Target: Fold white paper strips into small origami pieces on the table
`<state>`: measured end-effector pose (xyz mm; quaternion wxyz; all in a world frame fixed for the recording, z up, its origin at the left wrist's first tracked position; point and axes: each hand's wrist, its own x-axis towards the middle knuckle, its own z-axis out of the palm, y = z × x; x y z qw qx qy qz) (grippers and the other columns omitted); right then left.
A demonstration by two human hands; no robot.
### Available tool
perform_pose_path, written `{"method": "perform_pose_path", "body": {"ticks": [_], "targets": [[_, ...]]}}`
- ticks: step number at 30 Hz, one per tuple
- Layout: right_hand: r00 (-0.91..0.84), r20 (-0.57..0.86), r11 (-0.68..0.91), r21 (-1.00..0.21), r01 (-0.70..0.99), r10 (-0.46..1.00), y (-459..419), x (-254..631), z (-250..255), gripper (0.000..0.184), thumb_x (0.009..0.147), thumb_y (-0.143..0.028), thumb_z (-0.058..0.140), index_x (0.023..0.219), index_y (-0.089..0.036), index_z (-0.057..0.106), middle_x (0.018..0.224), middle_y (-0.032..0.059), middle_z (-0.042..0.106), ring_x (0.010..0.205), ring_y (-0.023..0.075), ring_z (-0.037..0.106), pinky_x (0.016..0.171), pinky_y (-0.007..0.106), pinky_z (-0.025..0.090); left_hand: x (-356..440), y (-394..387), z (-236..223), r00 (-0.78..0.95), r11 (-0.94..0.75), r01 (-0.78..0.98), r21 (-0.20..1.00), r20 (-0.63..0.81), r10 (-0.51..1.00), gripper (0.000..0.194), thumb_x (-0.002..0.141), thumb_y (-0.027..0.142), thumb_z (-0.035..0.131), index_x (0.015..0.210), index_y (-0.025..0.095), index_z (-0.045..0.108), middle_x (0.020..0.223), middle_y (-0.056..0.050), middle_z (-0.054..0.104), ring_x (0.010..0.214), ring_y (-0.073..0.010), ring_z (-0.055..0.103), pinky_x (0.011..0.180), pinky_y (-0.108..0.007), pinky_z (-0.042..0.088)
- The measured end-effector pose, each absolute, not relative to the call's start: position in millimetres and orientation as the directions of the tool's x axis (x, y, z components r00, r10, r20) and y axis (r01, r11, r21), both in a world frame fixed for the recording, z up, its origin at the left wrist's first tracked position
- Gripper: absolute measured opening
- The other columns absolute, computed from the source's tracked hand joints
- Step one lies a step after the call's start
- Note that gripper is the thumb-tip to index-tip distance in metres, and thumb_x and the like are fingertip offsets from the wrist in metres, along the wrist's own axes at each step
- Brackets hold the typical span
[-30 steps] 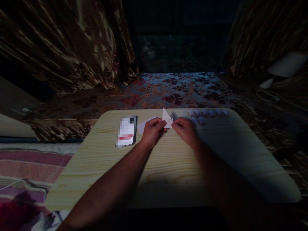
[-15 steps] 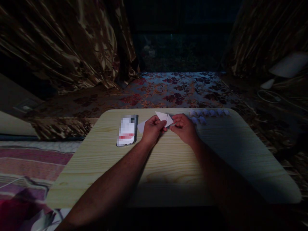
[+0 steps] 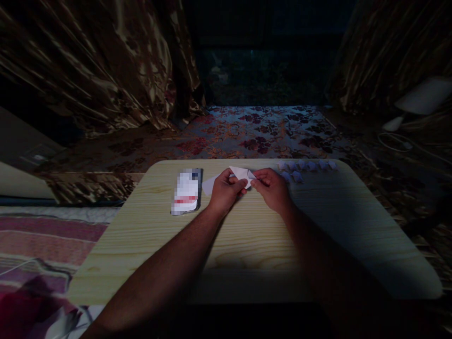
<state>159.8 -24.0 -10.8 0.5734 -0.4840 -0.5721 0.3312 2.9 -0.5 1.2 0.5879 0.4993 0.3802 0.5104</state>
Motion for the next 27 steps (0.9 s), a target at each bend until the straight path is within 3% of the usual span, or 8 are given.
{"method": "perform_pose_path", "body": {"ticks": [7,10,14,18,23,27], "targets": [[0.163,0.358,0.307,-0.912,0.273,0.919,-23.9,165.9,-9.3,0.022,0.087,-0.041,0.060,0.078,-0.021,0.059,0.059,-0.0024,0.059,0.052,0.0124,0.054,0.051,0.024,0.041,1.9,-1.7,-4.1,0.143,-0.033,-0.144,0.989,0.054,0.988,0.037,0.062,0.033,0.084,0.087,0.018,0.061,0.055,0.006,0.058,0.044,-0.0093,0.053,0.042,-0.019,0.033],[0.198,0.367,0.303,-0.907,0.293,0.909,-23.1,168.2,-9.0,0.024,0.087,-0.041,0.059,0.073,-0.021,0.057,0.056,-0.0029,0.057,0.050,0.0123,0.053,0.051,0.024,0.041,1.2,-2.3,-0.8,0.159,-0.002,-0.204,0.979,0.035,0.987,0.033,0.068,0.040,0.079,0.086,0.018,0.063,0.058,0.004,0.060,0.045,-0.0088,0.052,0.042,-0.020,0.030],[0.224,0.365,0.283,-0.901,0.327,0.904,-23.4,167.9,-8.5,0.025,0.086,-0.041,0.060,0.071,-0.021,0.057,0.054,-0.0028,0.057,0.049,0.0124,0.052,0.050,0.024,0.039,-1.2,0.1,7.5,0.137,0.031,-0.381,0.924,0.024,0.990,0.041,0.078,0.053,0.068,0.097,0.017,0.068,0.080,-0.004,0.069,0.061,-0.0121,0.061,0.046,-0.020,0.040],[0.208,0.391,0.294,-0.877,0.379,0.897,-23.9,165.5,-11.3,0.022,0.084,-0.040,0.062,0.074,-0.021,0.062,0.057,-0.0018,0.059,0.053,0.0135,0.054,0.050,0.024,0.039,-4.5,3.4,14.0,0.164,0.127,-0.416,0.901,-0.063,0.984,0.054,0.077,0.063,0.065,0.095,0.013,0.069,0.092,-0.012,0.073,0.066,-0.0157,0.064,0.046,-0.023,0.045],[0.189,0.399,0.307,-0.872,0.382,0.897,-22.5,165.5,-15.9,0.019,0.084,-0.039,0.063,0.078,-0.021,0.066,0.061,-0.0005,0.063,0.057,0.0151,0.057,0.052,0.024,0.041,-9.8,6.2,12.8,0.314,0.196,-0.289,0.937,-0.101,0.944,0.038,0.065,0.040,0.084,0.086,0.010,0.074,0.081,-0.009,0.072,0.063,-0.0138,0.062,0.047,-0.022,0.047],[0.192,0.397,0.305,-0.874,0.378,0.898,-22.0,167.1,-15.8,0.019,0.084,-0.040,0.063,0.079,-0.021,0.066,0.061,-0.0008,0.063,0.057,0.0153,0.058,0.052,0.025,0.042,-12.8,8.3,4.5,0.331,0.186,-0.222,0.957,-0.105,0.938,0.036,0.060,0.027,0.086,0.091,0.012,0.076,0.082,-0.008,0.074,0.061,-0.0130,0.063,0.051,-0.023,0.047]]}}
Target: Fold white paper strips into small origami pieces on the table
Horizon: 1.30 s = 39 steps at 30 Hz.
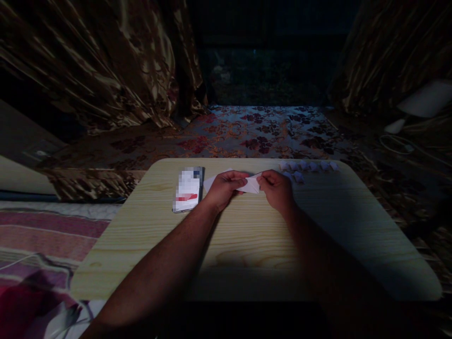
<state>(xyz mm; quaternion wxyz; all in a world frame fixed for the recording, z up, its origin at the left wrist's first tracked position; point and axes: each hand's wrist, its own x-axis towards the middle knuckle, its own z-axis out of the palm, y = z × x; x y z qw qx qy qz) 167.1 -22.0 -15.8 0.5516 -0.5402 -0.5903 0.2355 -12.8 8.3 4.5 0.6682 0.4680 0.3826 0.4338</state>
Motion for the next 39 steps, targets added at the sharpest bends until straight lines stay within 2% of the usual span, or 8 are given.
{"method": "perform_pose_path", "body": {"ticks": [6,12,20,24,28,33,39], "targets": [[0.201,0.413,0.308,-0.860,0.406,0.888,-24.0,167.7,-11.2,0.019,0.084,-0.039,0.062,0.078,-0.021,0.066,0.060,-0.0012,0.061,0.055,0.0145,0.055,0.052,0.025,0.041,-11.6,8.2,-1.3,0.344,0.127,-0.169,0.977,-0.062,0.937,0.035,0.060,0.024,0.086,0.093,0.015,0.077,0.080,-0.006,0.075,0.057,-0.0108,0.060,0.052,-0.022,0.043],[0.199,0.403,0.309,-0.872,0.379,0.894,-24.6,166.1,-10.3,0.019,0.084,-0.038,0.064,0.078,-0.020,0.066,0.057,-0.0029,0.057,0.050,0.0121,0.049,0.048,0.024,0.036,-7.0,3.8,1.8,0.326,0.124,-0.152,0.980,-0.069,0.943,0.031,0.058,0.023,0.087,0.084,0.014,0.074,0.070,-0.002,0.072,0.052,-0.0087,0.055,0.048,-0.021,0.037],[0.198,0.371,0.312,-0.910,0.274,0.908,-22.2,165.0,-13.8,0.015,0.082,-0.036,0.065,0.085,-0.021,0.064,0.064,-0.0023,0.063,0.051,0.0122,0.054,0.048,0.024,0.041,-4.1,4.5,-4.2,0.292,0.078,-0.150,0.986,-0.032,0.956,0.028,0.058,0.021,0.085,0.082,0.014,0.072,0.067,-0.002,0.071,0.051,-0.0106,0.058,0.052,-0.023,0.043],[0.221,0.340,0.298,-0.933,0.202,0.914,-22.6,164.5,-10.5,0.016,0.080,-0.033,0.066,0.087,-0.024,0.055,0.059,-0.0052,0.058,0.047,0.0123,0.053,0.045,0.025,0.039,-3.2,3.8,-4.4,0.289,0.063,-0.146,0.987,-0.018,0.957,0.027,0.058,0.021,0.084,0.081,0.014,0.072,0.070,-0.003,0.072,0.054,-0.0113,0.060,0.053,-0.023,0.044],[0.209,0.331,0.286,-0.933,0.218,0.920,-24.2,165.1,-7.2,0.015,0.080,-0.032,0.065,0.084,-0.025,0.052,0.055,-0.0059,0.055,0.047,0.0133,0.053,0.045,0.025,0.038,-2.5,3.6,-4.1,0.286,0.050,-0.145,0.988,-0.006,0.958,0.026,0.058,0.021,0.083,0.080,0.014,0.072,0.070,-0.004,0.072,0.054,-0.0114,0.060,0.053,-0.023,0.044],[0.183,0.340,0.291,-0.924,0.248,0.922,-24.7,166.1,-8.4,0.012,0.081,-0.032,0.064,0.089,-0.023,0.059,0.064,-0.0019,0.062,0.051,0.0146,0.056,0.047,0.027,0.041,-2.6,3.8,-4.8,0.281,0.045,-0.161,0.986,0.002,0.960,0.026,0.060,0.024,0.083,0.082,0.014,0.073,0.068,-0.002,0.071,0.050,-0.0091,0.055,0.050,-0.022,0.041],[0.150,0.343,0.291,-0.912,0.289,0.927,-26.0,163.2,-6.1,0.028,0.074,-0.033,0.072,0.098,-0.022,0.063,0.088,0.0044,0.072,0.070,0.0184,0.067,0.060,0.030,0.052,-2.5,4.5,-5.6,0.267,0.056,-0.190,0.980,-0.003,0.964,0.030,0.059,0.027,0.086,0.081,0.014,0.072,0.069,-0.002,0.071,0.055,-0.0103,0.059,0.053,-0.022,0.043]]}}
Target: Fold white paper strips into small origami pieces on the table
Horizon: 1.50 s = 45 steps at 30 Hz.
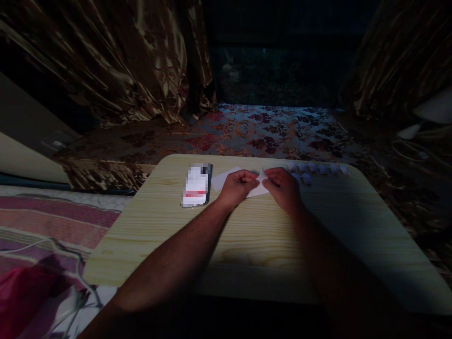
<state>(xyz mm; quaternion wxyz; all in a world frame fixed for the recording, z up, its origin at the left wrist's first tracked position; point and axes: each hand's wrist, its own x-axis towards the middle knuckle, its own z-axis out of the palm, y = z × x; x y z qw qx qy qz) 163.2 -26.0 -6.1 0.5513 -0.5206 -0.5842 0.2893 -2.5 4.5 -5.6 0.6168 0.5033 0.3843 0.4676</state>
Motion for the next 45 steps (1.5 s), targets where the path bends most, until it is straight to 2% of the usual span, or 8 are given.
{"method": "perform_pose_path", "body": {"ticks": [8,12,17,22,26,33,38,45], "targets": [[0.096,0.315,0.273,-0.912,0.307,0.944,-26.7,160.8,-6.8,0.040,0.071,-0.035,0.078,0.106,-0.022,0.064,0.085,0.0050,0.073,0.065,0.0179,0.064,0.057,0.030,0.051,-2.2,4.8,-4.1,0.257,0.062,-0.228,0.972,-0.001,0.966,0.033,0.057,0.029,0.089,0.081,0.014,0.071,0.068,-0.002,0.071,0.055,-0.0112,0.060,0.055,-0.024,0.046],[0.101,0.328,0.282,-0.906,0.316,0.939,-26.7,160.7,-6.0,0.039,0.072,-0.037,0.078,0.105,-0.021,0.065,0.082,0.0051,0.072,0.065,0.0180,0.064,0.057,0.030,0.052,-2.8,5.5,-4.6,0.262,0.049,-0.222,0.974,0.011,0.965,0.036,0.055,0.028,0.090,0.082,0.014,0.072,0.070,-0.003,0.072,0.057,-0.0115,0.061,0.057,-0.024,0.046],[0.131,0.357,0.299,-0.895,0.331,0.925,-28.0,160.0,-3.6,0.037,0.072,-0.039,0.077,0.103,-0.021,0.065,0.092,0.0070,0.073,0.070,0.0188,0.067,0.061,0.031,0.054,-2.5,6.5,-6.3,0.246,0.039,-0.211,0.977,0.014,0.969,0.037,0.053,0.029,0.091,0.080,0.014,0.072,0.070,-0.003,0.072,0.057,-0.0112,0.060,0.056,-0.024,0.046],[0.148,0.393,0.322,-0.877,0.356,0.908,-26.4,163.6,-6.3,0.029,0.079,-0.036,0.070,0.103,-0.021,0.066,0.092,0.0077,0.075,0.075,0.0211,0.070,0.066,0.033,0.055,-2.4,6.3,-5.9,0.202,0.034,-0.179,0.983,0.003,0.979,0.034,0.056,0.029,0.089,0.081,0.014,0.072,0.068,-0.002,0.070,0.053,-0.0101,0.057,0.053,-0.023,0.043],[0.164,0.348,0.265,-0.883,0.388,0.923,-23.8,168.7,-6.0,0.029,0.084,-0.036,0.061,0.105,-0.019,0.070,0.083,0.0064,0.074,0.069,0.0196,0.068,0.057,0.029,0.051,-2.6,5.2,-4.5,0.198,0.030,-0.159,0.987,0.002,0.980,0.031,0.059,0.031,0.086,0.081,0.014,0.072,0.069,-0.002,0.070,0.053,-0.0101,0.057,0.051,-0.022,0.041],[0.119,0.171,0.137,-0.958,0.251,0.978,-23.2,173.7,4.2,0.030,0.073,-0.028,0.059,0.100,-0.017,0.070,0.053,-0.0021,0.064,0.044,0.0139,0.056,0.044,0.024,0.042,-2.6,2.0,-0.7,0.229,-0.008,-0.137,0.990,0.040,0.973,0.029,0.067,0.034,0.081,0.084,0.014,0.070,0.067,0.000,0.068,0.051,-0.0083,0.053,0.050,-0.021,0.038],[0.065,0.109,0.095,-0.977,0.191,0.992,-26.3,174.6,11.9,0.024,0.069,-0.027,0.061,0.089,-0.016,0.068,0.053,-0.0026,0.063,0.044,0.0120,0.055,0.044,0.022,0.042,-4.2,0.7,-0.1,0.322,-0.012,-0.123,0.992,0.052,0.945,0.036,0.069,0.038,0.081,0.092,0.014,0.069,0.060,0.003,0.062,0.046,-0.0066,0.046,0.046,-0.021,0.032],[-0.046,0.094,0.101,-0.977,0.186,0.995,-27.0,185.3,11.4,0.023,0.072,-0.030,0.064,0.090,-0.016,0.070,0.062,-0.0007,0.068,0.047,0.0120,0.058,0.046,0.023,0.046,-6.4,1.4,0.0,0.380,0.010,-0.129,0.992,0.040,0.924,0.042,0.064,0.039,0.085,0.092,0.013,0.070,0.061,0.002,0.063,0.048,-0.0073,0.048,0.048,-0.021,0.033]]}}
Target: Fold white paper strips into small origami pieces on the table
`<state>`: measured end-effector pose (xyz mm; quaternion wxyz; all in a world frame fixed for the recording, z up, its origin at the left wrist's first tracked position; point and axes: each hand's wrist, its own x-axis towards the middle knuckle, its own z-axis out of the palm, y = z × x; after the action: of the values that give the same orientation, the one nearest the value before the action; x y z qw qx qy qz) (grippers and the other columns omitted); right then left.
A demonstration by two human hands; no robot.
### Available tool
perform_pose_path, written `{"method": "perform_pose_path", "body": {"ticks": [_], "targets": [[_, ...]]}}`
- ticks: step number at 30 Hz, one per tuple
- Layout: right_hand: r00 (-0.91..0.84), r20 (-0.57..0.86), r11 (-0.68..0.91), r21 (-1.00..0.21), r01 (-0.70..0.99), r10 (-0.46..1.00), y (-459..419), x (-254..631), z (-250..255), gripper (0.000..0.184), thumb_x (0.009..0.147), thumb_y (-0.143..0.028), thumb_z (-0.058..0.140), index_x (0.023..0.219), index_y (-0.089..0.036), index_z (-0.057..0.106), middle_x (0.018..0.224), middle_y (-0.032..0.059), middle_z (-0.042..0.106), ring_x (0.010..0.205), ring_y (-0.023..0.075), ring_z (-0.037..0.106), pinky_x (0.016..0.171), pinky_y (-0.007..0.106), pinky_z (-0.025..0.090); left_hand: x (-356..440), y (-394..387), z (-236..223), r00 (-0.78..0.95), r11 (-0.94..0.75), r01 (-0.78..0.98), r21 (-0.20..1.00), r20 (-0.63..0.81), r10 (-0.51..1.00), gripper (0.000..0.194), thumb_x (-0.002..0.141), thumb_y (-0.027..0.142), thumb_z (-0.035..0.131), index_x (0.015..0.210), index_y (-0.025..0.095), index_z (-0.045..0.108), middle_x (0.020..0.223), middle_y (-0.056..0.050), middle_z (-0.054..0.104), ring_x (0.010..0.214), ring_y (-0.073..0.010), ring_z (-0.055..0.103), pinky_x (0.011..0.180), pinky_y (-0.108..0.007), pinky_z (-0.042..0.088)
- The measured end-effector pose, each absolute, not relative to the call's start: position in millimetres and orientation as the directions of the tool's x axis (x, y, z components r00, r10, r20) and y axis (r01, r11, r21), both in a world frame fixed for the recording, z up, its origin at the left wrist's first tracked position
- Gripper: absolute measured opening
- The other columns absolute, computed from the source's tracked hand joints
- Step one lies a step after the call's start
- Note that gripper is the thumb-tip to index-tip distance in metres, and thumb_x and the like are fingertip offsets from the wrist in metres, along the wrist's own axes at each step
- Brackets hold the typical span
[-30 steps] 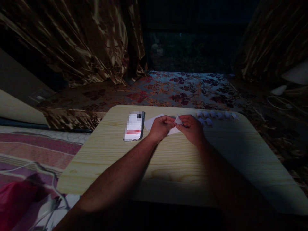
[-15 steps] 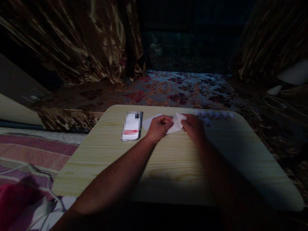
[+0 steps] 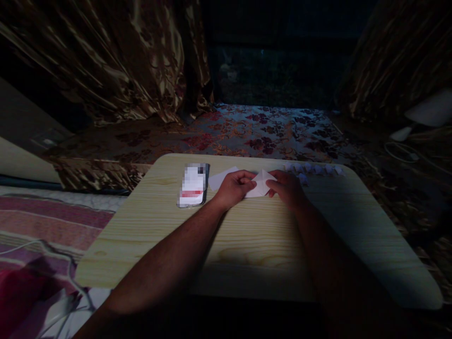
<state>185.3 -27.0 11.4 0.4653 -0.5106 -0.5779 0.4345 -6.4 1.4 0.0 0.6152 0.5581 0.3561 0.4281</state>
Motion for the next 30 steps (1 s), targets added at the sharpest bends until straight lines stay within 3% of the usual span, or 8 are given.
{"method": "perform_pose_path", "body": {"ticks": [11,22,26,30], "targets": [[-0.061,0.088,0.086,-0.996,-0.035,0.994,-24.5,188.7,4.6,0.027,0.069,-0.030,0.074,0.092,-0.016,0.073,0.060,-0.0002,0.069,0.044,0.0118,0.058,0.046,0.024,0.047,-8.5,0.7,3.4,0.393,0.052,-0.222,0.974,0.040,0.919,0.038,0.061,0.035,0.088,0.089,0.013,0.073,0.065,-0.001,0.070,0.052,-0.0087,0.053,0.050,-0.021,0.035],[-0.075,0.082,0.065,-0.976,-0.206,0.994,-27.2,187.4,6.2,0.012,0.066,-0.022,0.074,0.077,-0.018,0.077,0.070,0.0022,0.072,0.054,0.0136,0.063,0.051,0.028,0.055,-10.7,1.9,2.4,0.412,0.056,-0.269,0.961,0.062,0.909,0.033,0.062,0.033,0.089,0.085,0.014,0.076,0.071,-0.005,0.073,0.059,-0.0109,0.059,0.058,-0.024,0.041],[-0.071,0.070,0.053,-0.975,-0.218,0.995,-27.2,187.7,6.6,0.012,0.064,-0.020,0.071,0.075,-0.018,0.076,0.073,0.0028,0.073,0.055,0.0139,0.063,0.052,0.028,0.056,-9.2,1.9,0.9,0.395,0.028,-0.270,0.962,0.084,0.915,0.030,0.064,0.034,0.087,0.081,0.013,0.076,0.070,-0.004,0.072,0.060,-0.0097,0.058,0.059,-0.023,0.041],[-0.074,0.071,0.060,-0.989,-0.138,0.995,-27.7,187.5,8.9,0.015,0.069,-0.030,0.072,0.075,-0.017,0.074,0.069,0.0029,0.071,0.055,0.0141,0.063,0.052,0.028,0.054,-7.7,1.4,0.5,0.374,0.018,-0.207,0.978,0.062,0.926,0.032,0.061,0.033,0.089,0.080,0.013,0.072,0.069,-0.003,0.071,0.056,-0.0089,0.056,0.054,-0.022,0.038]]}}
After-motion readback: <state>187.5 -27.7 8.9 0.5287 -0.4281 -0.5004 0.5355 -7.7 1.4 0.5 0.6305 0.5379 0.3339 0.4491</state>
